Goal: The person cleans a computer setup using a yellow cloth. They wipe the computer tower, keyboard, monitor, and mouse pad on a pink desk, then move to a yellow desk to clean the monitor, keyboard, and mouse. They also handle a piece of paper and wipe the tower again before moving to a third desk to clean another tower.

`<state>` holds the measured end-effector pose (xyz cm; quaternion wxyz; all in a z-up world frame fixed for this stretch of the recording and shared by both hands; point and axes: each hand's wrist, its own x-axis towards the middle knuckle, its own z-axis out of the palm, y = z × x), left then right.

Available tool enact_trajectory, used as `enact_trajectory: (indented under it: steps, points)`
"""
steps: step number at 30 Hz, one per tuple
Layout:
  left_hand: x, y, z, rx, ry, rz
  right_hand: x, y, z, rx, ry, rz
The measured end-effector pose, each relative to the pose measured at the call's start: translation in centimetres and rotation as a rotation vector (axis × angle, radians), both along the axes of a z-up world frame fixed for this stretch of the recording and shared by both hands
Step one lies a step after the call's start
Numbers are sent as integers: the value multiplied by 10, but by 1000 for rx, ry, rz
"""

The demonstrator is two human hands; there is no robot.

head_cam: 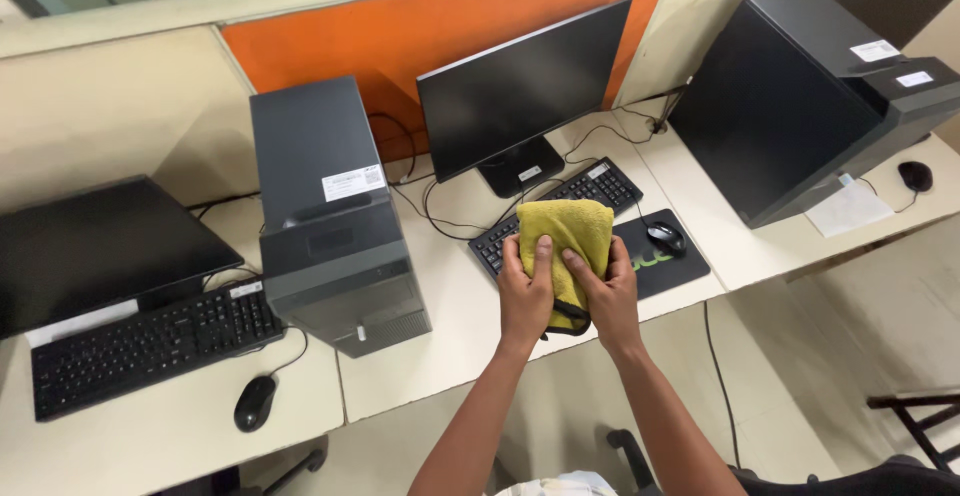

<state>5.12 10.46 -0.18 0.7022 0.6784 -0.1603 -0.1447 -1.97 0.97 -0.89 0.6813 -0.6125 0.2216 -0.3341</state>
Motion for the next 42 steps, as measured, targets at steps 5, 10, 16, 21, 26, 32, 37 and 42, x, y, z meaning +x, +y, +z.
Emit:
enact_trajectory:
  steps: [5, 10, 16, 21, 26, 32, 37, 42]
  points:
    - [-3, 3, -7, -36, -58, 55, -1, 1, 2, -40, -10, 35]
    - [-8, 1, 4, -42, -15, 47, -3, 1, 15, -63, -12, 48]
    - [6, 3, 5, -39, -65, 74, 10, -1, 18, -60, -61, 99]
    - [14, 1, 7, -15, -24, 73, 20, -4, 14, -81, -54, 104]
    - [20, -2, 8, 38, 14, 72, 30, -13, 11, -45, -55, 134]
    - [21, -22, 5, -10, -30, 58, 29, -32, 11, -46, -41, 131]
    - [15, -47, 7, 21, 4, -19, 14, -50, 14, -51, -47, 73]
    - [3, -67, 11, 1, -38, -53, -3, -68, 15, -80, 1, 1]
